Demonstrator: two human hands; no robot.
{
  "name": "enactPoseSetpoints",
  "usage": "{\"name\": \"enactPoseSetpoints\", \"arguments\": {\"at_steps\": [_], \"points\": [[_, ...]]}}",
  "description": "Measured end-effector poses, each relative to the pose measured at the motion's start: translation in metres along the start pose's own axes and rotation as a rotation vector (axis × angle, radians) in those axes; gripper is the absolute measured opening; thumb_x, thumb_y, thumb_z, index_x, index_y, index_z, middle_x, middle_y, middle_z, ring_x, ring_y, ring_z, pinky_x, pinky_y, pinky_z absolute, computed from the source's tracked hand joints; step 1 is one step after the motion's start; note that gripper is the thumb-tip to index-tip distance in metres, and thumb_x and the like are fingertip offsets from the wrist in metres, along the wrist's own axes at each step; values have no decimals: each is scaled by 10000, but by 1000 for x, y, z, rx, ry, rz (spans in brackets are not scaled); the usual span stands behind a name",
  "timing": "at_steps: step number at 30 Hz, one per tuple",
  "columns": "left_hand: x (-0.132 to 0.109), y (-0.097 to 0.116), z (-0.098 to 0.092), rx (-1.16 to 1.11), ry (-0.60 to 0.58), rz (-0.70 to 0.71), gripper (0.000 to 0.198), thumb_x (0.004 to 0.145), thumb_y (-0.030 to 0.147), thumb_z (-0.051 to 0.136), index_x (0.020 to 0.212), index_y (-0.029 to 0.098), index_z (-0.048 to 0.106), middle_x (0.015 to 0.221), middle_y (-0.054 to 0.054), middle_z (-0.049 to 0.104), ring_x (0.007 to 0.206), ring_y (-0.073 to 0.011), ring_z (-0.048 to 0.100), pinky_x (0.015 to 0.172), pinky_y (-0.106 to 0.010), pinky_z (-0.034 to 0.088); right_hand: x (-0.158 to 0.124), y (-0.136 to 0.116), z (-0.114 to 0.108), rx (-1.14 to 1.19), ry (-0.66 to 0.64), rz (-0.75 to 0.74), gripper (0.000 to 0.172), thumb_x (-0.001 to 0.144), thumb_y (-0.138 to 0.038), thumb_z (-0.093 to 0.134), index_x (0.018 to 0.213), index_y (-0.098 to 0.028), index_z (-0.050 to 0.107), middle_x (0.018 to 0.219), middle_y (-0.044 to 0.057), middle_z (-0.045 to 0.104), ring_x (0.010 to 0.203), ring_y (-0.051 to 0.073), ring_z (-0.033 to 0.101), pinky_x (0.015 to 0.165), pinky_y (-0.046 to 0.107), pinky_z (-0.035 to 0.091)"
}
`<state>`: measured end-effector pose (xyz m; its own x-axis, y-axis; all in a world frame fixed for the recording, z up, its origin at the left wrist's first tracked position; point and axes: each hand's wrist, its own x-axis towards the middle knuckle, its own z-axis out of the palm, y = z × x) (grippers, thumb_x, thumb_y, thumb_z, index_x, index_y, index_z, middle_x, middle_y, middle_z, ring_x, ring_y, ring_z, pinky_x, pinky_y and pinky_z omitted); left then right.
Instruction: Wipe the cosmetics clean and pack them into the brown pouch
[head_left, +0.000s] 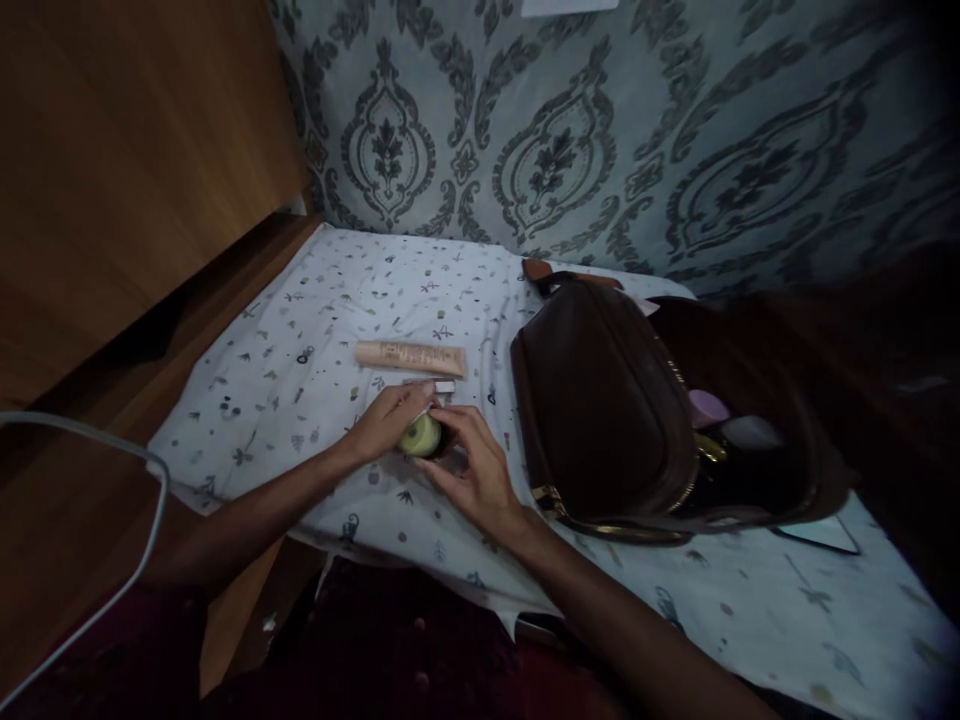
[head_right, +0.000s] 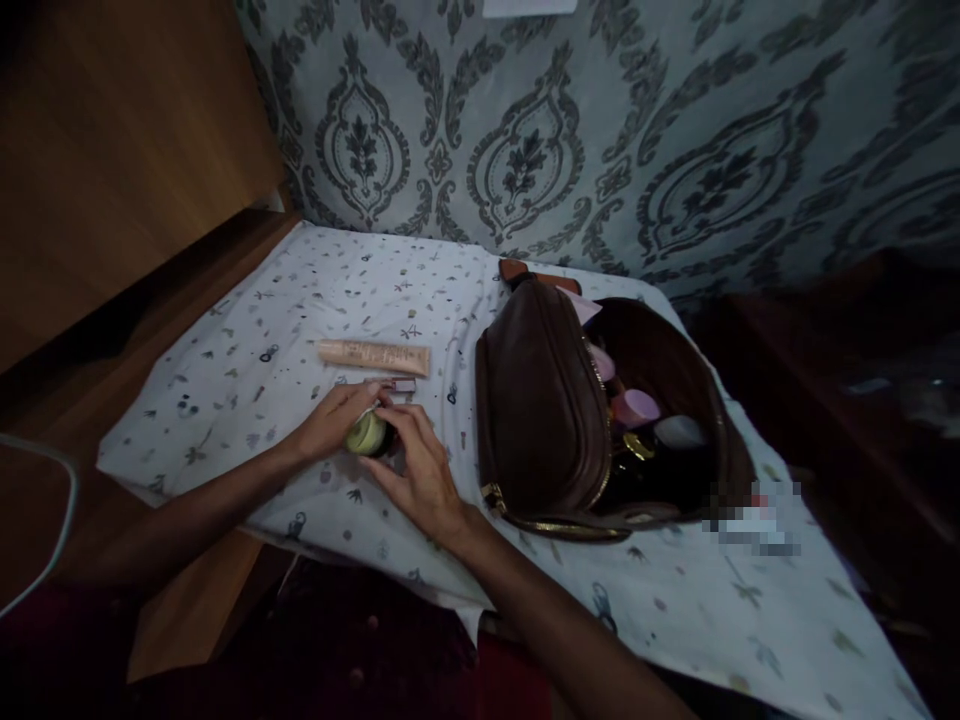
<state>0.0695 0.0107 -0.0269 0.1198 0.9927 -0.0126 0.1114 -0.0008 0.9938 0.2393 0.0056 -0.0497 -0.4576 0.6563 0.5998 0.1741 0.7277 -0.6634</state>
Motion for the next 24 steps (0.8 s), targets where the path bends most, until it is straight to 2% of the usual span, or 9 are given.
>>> {"name": "enactPoseSetpoints", "arguments": {"at_steps": [3,7,9,12,14,17,20,22,24], "points": [[-1,-1,-1,163,-12,110,566,968,610,384,905,131,679,905,-61,683,916,-206,622,863,-312,481,-1,2,1,-12,-5,15,451,868,-334,728,1273,-251,546,1149,92,599,1062,253,621,881,398,562],[-2,6,-4,158,-99,95,551,971,595,405,1181,150,651,1204,-105,656,1112,-246,591,979,-344,452,-2,4,0,3,55,64,447,857,-334,737,1263,-246,572,1105,84,619,1020,253,627,862,397,556],[-4,10,-8,122,-163,48,551,946,585,481,1296,175,597,1305,-115,607,1109,-248,592,932,-338,482,-2,4,-1,21,86,108,433,854,-346,740,1246,-243,587,1079,78,628,994,248,629,846,393,554],[-5,16,-15,15,-295,-52,591,917,539,571,1421,239,502,1395,-120,536,1003,-215,618,736,-275,517,0,4,-4,58,122,170,404,846,-342,749,1210,-239,606,1074,71,631,987,238,626,830,377,552],[-5,17,-21,-62,-362,-101,622,889,504,626,1449,278,475,1467,-120,468,954,-192,621,630,-228,493,1,4,-4,83,137,176,397,836,-334,762,1190,-239,609,1080,68,628,991,234,626,831,373,552],[-4,16,-28,-66,-391,-110,641,808,449,728,1398,284,540,1529,-108,397,973,-194,613,601,-208,485,0,5,-4,95,103,153,413,832,-330,770,1197,-241,596,1094,73,620,1019,241,626,857,385,551],[-2,14,-28,9,-393,-127,658,751,439,778,1355,272,579,1451,-106,478,828,-150,607,554,-204,462,-3,7,-2,71,23,109,457,855,-337,747,1265,-244,567,1134,90,596,1069,254,617,896,408,549],[-1,13,-24,52,-361,-127,616,777,492,745,1320,237,607,1323,-103,575,706,-116,576,520,-204,435,-4,8,-1,49,-11,84,472,862,-353,736,1288,-242,564,1146,97,581,1082,258,613,913,414,549],[0,12,-18,73,-297,-83,556,826,560,675,1229,178,661,1180,-97,647,725,-137,592,559,-217,457,-4,9,0,39,-16,84,477,850,-370,747,1277,-237,581,1128,95,582,1064,257,618,905,402,554]]}}
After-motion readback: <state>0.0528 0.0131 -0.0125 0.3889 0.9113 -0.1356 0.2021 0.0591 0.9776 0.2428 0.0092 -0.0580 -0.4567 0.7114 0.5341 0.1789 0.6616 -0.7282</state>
